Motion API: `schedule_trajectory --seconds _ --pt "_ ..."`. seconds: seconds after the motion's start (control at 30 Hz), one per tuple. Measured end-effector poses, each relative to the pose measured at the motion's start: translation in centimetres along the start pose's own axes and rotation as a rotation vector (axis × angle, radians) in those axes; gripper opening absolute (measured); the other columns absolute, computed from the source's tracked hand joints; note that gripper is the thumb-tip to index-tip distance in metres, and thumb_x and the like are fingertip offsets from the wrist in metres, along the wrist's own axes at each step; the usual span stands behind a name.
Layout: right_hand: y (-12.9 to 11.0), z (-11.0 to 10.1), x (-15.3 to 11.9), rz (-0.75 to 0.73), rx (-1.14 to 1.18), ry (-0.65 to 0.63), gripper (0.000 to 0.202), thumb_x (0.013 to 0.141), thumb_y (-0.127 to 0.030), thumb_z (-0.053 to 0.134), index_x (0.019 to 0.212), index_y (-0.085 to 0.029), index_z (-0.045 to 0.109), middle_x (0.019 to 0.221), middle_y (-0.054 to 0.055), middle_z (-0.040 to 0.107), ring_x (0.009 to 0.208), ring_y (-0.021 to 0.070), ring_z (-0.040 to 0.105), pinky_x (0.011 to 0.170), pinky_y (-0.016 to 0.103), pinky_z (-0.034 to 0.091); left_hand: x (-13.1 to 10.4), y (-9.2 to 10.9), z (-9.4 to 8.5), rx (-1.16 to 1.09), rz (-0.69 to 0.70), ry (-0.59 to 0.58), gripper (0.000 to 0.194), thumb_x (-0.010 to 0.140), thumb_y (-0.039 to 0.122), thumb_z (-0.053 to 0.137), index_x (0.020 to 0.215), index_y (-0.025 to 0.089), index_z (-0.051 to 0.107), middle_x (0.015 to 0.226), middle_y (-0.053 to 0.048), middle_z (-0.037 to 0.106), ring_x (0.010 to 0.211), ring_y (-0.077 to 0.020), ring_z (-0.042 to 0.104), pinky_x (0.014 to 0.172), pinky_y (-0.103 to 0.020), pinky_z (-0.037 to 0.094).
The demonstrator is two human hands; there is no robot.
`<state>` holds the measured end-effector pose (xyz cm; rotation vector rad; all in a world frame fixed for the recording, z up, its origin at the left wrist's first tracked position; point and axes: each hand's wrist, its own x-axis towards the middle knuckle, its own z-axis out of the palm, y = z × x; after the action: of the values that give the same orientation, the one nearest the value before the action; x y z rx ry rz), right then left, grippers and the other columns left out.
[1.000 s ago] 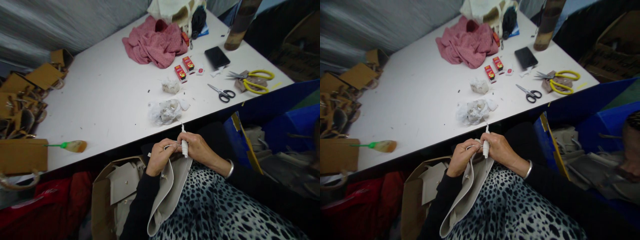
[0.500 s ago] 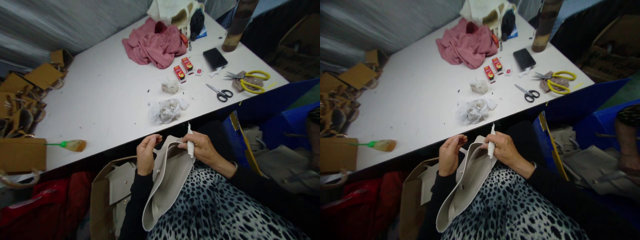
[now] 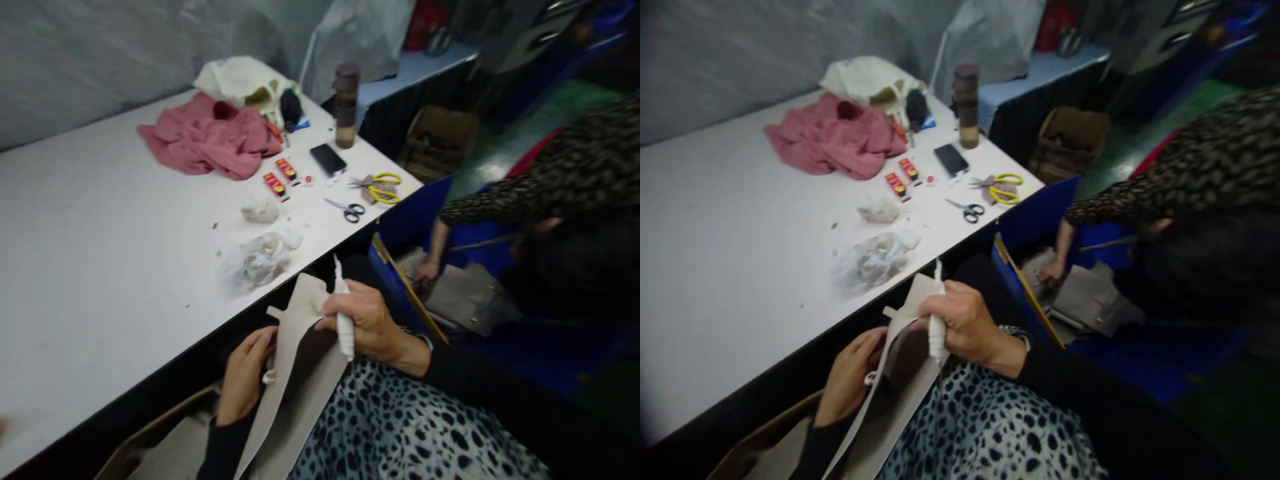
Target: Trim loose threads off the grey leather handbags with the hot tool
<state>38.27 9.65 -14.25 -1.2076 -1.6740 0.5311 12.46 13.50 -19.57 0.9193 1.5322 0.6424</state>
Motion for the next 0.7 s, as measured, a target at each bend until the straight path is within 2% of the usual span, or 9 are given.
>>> schedule_trajectory --seconds 0.07,0.17,0.23,0.33,0.43,0.53,0.6,0.7 --pt "-0.3 -0.8 0.1 -0.047 -0.054 0.023 0.027 0.097 -0.045 0.070 0.084 -0.022 0.069 0.072 0.002 0.066 0.072 0.0185 0.058 0.071 0.033 0.044 0.4 0.8 0.0 0.146 -0.028 0.009 0.056 0.061 0.063 0.081 0.094 0.018 0.080 0.106 -0.010 0.080 0.104 -0.0338 0.073 0.086 -0.038 0.060" --pt "-0.8 -2.3 0.3 -0.069 -0.110 0.100 0.027 0.098 -0.045 0.068 0.085 -0.021 0.069 0.072 0.002 0.067 0.071 0.0183 0.059 0.073 0.033 0.046 1.1 1.9 0.0 0.330 0.009 -0.100 0.055 0.059 0.067 0.076 0.091 0.023 0.081 0.108 -0.007 0.081 0.115 -0.0380 0.069 0.099 -0.042 0.056" --pt "-1.4 -3.4 0.3 -0.083 -0.109 0.190 0.024 0.098 -0.042 0.067 0.086 -0.021 0.068 0.073 0.002 0.067 0.071 0.0182 0.059 0.071 0.033 0.046 1.2 2.4 0.2 0.366 -0.001 -0.170 0.058 0.056 0.070 0.076 0.091 0.025 0.081 0.110 -0.006 0.081 0.120 -0.0396 0.068 0.109 -0.045 0.050" --pt "-2.4 -5.5 0.5 -0.123 -0.061 0.319 0.020 0.098 -0.037 0.068 0.087 -0.021 0.068 0.079 0.003 0.070 0.074 0.0180 0.061 0.071 0.033 0.049 0.9 2.7 0.5 0.368 -0.005 -0.196 0.064 0.051 0.076 0.077 0.091 0.025 0.083 0.110 -0.007 0.081 0.123 -0.0413 0.065 0.119 -0.050 0.040" --pt "-3.4 -8.6 1.0 -0.066 -0.071 0.426 0.016 0.098 -0.036 0.068 0.089 -0.022 0.069 0.085 0.003 0.072 0.080 0.0190 0.065 0.075 0.035 0.053 0.3 2.2 1.0 0.303 0.009 -0.189 0.066 0.053 0.078 0.078 0.091 0.025 0.084 0.112 -0.007 0.081 0.121 -0.0404 0.067 0.117 -0.050 0.044" --pt "-4.7 -12.2 1.6 -0.002 -0.145 0.606 0.014 0.095 -0.036 0.072 0.089 -0.023 0.069 0.089 0.003 0.072 0.083 0.0202 0.067 0.075 0.036 0.054 0.0 1.0 1.2 0.136 -0.027 -0.215 0.065 0.054 0.076 0.082 0.090 0.022 0.084 0.110 -0.009 0.081 0.116 -0.0381 0.070 0.111 -0.049 0.051" --pt "-5.4 -14.5 1.9 -0.046 -0.258 0.702 0.013 0.094 -0.032 0.074 0.087 -0.023 0.068 0.086 0.002 0.071 0.084 0.0209 0.068 0.075 0.036 0.054 0.0 0.0 1.0 0.066 -0.034 -0.222 0.065 0.054 0.073 0.085 0.091 0.019 0.083 0.109 -0.011 0.080 0.115 -0.0373 0.070 0.111 -0.049 0.051" --pt "-5.6 -17.4 2.0 -0.056 -0.491 0.758 0.011 0.093 -0.030 0.075 0.088 -0.022 0.070 0.083 0.002 0.070 0.081 0.0192 0.067 0.074 0.033 0.051 -0.1 -1.2 0.6 0.030 -0.019 -0.199 0.064 0.057 0.070 0.085 0.093 0.016 0.083 0.109 -0.013 0.080 0.114 -0.0376 0.070 0.111 -0.053 0.051"
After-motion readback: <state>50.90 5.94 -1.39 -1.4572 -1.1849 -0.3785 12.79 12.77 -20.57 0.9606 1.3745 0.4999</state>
